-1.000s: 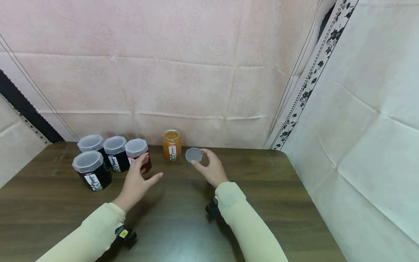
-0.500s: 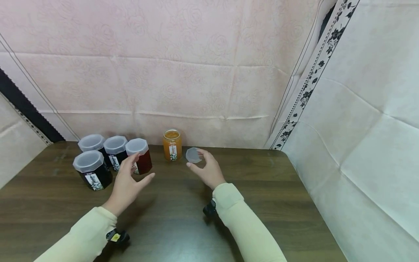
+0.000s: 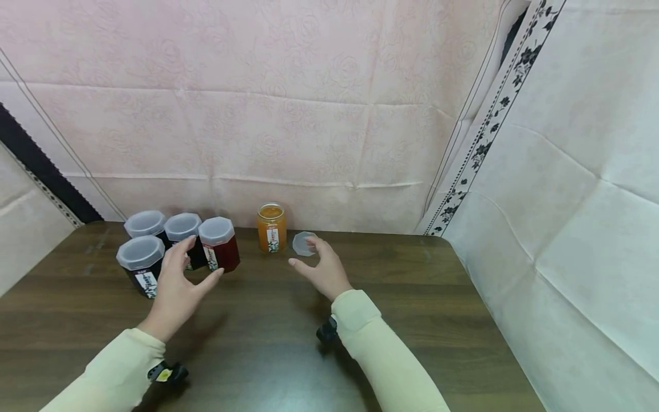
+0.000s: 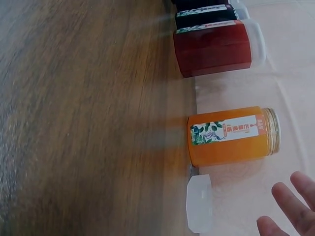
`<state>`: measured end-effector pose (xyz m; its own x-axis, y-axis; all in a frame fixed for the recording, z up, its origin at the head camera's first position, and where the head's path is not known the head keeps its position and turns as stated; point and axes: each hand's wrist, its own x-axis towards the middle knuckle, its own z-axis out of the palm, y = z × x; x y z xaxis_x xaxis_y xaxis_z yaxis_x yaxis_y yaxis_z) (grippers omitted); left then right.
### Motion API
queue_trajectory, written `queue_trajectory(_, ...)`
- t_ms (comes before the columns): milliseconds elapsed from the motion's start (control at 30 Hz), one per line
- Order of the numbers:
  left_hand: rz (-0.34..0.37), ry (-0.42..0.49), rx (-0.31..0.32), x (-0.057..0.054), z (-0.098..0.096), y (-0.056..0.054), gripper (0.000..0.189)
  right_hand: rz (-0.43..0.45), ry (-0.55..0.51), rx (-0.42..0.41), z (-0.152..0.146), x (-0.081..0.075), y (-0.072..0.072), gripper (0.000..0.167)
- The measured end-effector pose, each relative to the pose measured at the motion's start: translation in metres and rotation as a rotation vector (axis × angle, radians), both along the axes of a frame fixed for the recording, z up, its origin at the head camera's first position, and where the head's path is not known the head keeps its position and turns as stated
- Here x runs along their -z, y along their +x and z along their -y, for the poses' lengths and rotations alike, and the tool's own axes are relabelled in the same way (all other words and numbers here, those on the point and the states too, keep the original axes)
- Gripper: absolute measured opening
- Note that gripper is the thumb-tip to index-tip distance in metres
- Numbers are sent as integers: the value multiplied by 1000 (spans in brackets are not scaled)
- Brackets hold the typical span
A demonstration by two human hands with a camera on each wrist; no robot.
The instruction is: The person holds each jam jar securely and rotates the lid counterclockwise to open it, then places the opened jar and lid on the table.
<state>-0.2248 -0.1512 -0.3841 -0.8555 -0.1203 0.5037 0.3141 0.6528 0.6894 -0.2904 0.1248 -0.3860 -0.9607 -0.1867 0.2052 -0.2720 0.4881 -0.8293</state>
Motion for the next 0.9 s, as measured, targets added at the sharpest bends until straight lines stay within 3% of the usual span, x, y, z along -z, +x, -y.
queue_trajectory(433, -76, 1, -84, -5, 31, 9, 77, -23, 54, -19, 5, 0, 4, 63)
queue_trajectory(900, -115, 40, -167, 0, 50, 18, 74, -50, 122, -88, 17, -7, 9, 70)
